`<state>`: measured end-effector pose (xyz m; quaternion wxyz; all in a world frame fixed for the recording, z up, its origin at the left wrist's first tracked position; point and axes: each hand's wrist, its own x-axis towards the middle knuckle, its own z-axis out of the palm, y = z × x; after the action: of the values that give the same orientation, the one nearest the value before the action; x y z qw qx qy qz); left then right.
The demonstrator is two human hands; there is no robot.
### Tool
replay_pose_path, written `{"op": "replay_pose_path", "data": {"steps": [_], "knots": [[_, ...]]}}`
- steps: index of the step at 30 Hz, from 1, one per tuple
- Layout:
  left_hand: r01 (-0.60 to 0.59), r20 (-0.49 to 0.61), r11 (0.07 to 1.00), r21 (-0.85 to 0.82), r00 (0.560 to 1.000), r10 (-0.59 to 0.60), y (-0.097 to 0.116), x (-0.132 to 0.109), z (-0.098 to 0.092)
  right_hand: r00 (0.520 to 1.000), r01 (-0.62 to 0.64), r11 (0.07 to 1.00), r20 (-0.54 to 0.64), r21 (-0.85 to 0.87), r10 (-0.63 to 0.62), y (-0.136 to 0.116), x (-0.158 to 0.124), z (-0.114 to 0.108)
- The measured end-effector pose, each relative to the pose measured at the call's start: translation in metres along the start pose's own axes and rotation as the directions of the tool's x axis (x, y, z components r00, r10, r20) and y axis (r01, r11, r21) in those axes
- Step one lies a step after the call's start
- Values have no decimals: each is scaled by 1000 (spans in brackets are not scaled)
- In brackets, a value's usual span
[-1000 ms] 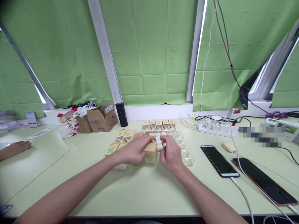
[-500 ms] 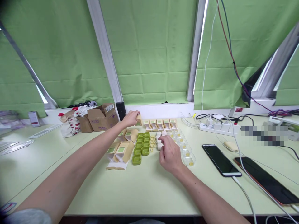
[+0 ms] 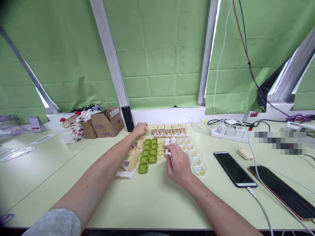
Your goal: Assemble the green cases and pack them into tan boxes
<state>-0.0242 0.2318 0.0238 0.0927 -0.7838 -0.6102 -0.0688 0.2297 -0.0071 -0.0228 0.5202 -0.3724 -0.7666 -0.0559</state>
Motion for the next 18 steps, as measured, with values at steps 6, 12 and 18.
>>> {"op": "replay_pose_path", "data": {"steps": [6,12,18], "knots": [[-28,-48,998,53,998,30,3,-9,-9,1000,14,1000,2,0,-14,-3,-1,0],[-72,67,990,124,996,64,9,-18,-14,999,31,999,21,15,-32,-7,-2,2],[-105,125,984,143,988,88,11,-18,-8,999,20,1000,32,10,-20,-7,-2,3]]}}
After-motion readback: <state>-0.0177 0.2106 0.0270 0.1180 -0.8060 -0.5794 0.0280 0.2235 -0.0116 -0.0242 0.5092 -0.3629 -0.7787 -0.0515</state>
